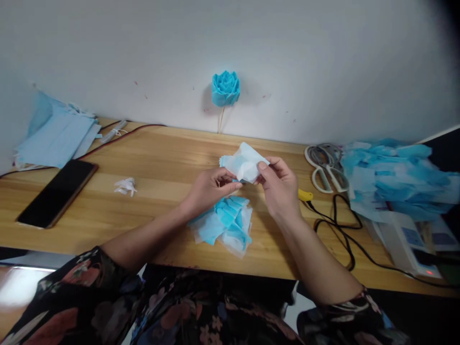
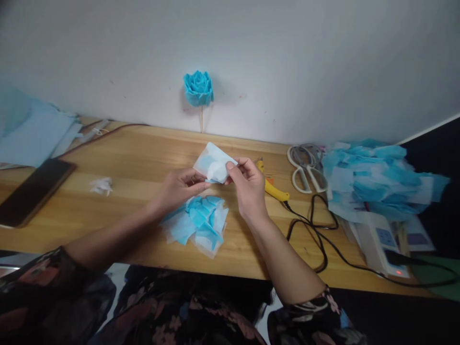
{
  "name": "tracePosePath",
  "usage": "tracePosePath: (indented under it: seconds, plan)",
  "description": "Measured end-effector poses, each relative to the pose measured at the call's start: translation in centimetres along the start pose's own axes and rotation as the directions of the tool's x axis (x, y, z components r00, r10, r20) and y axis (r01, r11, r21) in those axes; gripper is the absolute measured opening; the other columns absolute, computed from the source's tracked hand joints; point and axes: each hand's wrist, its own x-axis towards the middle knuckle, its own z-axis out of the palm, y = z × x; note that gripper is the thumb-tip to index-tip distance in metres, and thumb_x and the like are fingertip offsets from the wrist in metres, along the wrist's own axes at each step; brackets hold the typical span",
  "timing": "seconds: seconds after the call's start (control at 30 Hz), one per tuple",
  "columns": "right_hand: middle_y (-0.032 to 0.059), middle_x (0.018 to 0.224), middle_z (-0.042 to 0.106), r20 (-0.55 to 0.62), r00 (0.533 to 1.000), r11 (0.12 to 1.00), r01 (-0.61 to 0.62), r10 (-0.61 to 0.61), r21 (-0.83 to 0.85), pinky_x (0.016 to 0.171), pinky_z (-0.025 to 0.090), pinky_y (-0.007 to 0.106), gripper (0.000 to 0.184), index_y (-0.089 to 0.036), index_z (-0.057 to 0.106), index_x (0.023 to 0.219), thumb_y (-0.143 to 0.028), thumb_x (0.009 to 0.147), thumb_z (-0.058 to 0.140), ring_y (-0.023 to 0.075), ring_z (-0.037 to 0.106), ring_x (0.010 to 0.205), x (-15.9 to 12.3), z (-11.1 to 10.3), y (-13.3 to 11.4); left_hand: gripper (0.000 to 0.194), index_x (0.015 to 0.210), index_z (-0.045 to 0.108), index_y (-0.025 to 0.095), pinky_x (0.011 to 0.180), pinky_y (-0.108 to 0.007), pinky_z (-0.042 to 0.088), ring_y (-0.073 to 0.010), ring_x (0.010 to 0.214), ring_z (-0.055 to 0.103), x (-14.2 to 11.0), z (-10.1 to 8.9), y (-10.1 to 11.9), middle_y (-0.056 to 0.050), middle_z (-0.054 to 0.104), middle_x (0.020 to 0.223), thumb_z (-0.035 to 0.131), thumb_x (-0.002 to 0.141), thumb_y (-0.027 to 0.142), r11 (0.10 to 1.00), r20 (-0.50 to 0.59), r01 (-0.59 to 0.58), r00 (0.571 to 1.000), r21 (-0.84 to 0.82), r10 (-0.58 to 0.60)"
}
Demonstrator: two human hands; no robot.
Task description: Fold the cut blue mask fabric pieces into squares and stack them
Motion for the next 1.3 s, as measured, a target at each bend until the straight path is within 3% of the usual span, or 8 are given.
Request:
tracePosePath:
  seconds: [0.2,0.43,0.6,0.8,0.93,1.07,1.17,1.3]
  plan:
    - [-0.0043,0.071,0.06,0.078,0.997,0.999,-0.025,0.028,-0.038,0.057,0.049,0.026,0.027,-0.025,0.066,0.089,-0.047,0.079,0.078,0.0111,0.055,0.06,-0.2,0.1,0.1,0.021,0.068,0.067,0.017,0.056,-0.023,0.034,-0.01,0.058,0.046,0.2,-0.2,-0.1,0.002,0.057,0.061,0.066,0.083,0.032,0.998,-0.077,-0.066,0.995,0.018,0.068]
    - [-0.0028,0.084,0.066,0.206,0.978,0.998,0.03,-0.017,-0.061,0.062,0.053,0.026,0.042,-0.03,0.062,0.113,-0.043,0.078,0.08,0.0144,0.061,0.076,-0.3,0.1,0.3,0.023,0.072,0.071,0.017,0.053,-0.022,0.031,-0.009,0.057,0.042,0.0,-0.2,0.3,0.002,0.055,0.059,0.066,0.086,0.035,0.999,-0.038,-0.045,0.998,0.024,0.046]
    - [-0.0063,0.074,0.062,0.179,0.984,0.988,0.045,-0.018,-0.149,0.067,0.055,0.03,0.043,-0.029,0.059,0.122,-0.037,0.082,0.074,0.0131,0.061,0.068,-0.2,-0.2,0.2,0.023,0.072,0.07,0.017,0.052,-0.021,0.031,-0.0092,0.056,0.043,0.1,-0.2,0.3,0.002,0.055,0.058,0.067,0.084,0.037,1.0,-0.046,0.007,0.999,-0.016,-0.007]
    - [-0.0057,0.076,0.065,0.151,0.987,0.982,0.083,-0.057,-0.17,0.07,0.054,0.03,0.042,-0.029,0.06,0.123,-0.03,0.082,0.071,0.0129,0.062,0.07,-0.1,-0.3,-0.2,0.027,0.065,0.063,0.017,0.055,-0.023,0.036,-0.009,0.055,0.045,-0.1,-0.5,1.2,0.002,0.053,0.057,0.066,0.083,0.037,0.982,-0.046,0.023,0.998,-0.188,-0.032]
    - [-0.0052,0.075,0.064,0.149,0.984,0.972,0.131,-0.102,-0.196,0.07,0.054,0.031,0.042,-0.029,0.06,0.123,-0.03,0.082,0.071,0.0137,0.061,0.071,-0.3,-0.3,-0.5,0.025,0.069,0.065,0.017,0.055,-0.024,0.036,-0.009,0.053,0.042,-0.2,-0.7,1.4,0.003,0.051,0.054,0.061,0.086,0.036,0.967,-0.095,0.017,0.995,-0.254,-0.042]
    - [-0.0044,0.075,0.062,0.167,0.976,0.959,0.172,-0.136,-0.223,0.069,0.053,0.032,0.043,-0.031,0.06,0.125,-0.034,0.084,0.072,0.0149,0.06,0.07,-0.6,-0.3,-0.8,0.033,0.061,0.057,0.017,0.055,-0.023,0.038,-0.0092,0.054,0.045,0.3,-0.7,0.6,0.001,0.052,0.056,0.06,0.087,0.037,0.949,-0.167,0.016,0.983,-0.314,-0.072]
    - [-0.0033,0.076,0.062,0.18,0.973,0.955,0.184,-0.143,-0.235,0.068,0.053,0.034,0.044,-0.032,0.06,0.127,-0.036,0.084,0.073,0.0164,0.06,0.069,-0.8,-0.3,-0.8,0.028,0.082,0.062,0.017,0.057,-0.024,0.045,-0.0125,0.063,0.057,1.0,-0.6,0.1,-0.001,0.062,0.071,0.067,0.085,0.045,0.883,-0.188,0.058,0.968,-0.466,-0.163]
    - [-0.0023,0.078,0.064,0.207,0.967,0.946,0.198,-0.146,-0.257,0.074,0.055,0.036,0.046,-0.033,0.06,0.13,-0.035,0.086,0.072,0.0174,0.061,0.073,-0.8,-0.5,-0.4,0.043,0.11,0.058,0.019,0.061,-0.027,0.051,-0.0167,0.073,0.065,1.5,-0.6,-0.1,-0.002,0.067,0.082,0.072,0.083,0.05,0.769,-0.075,0.124,0.973,-0.627,-0.218]
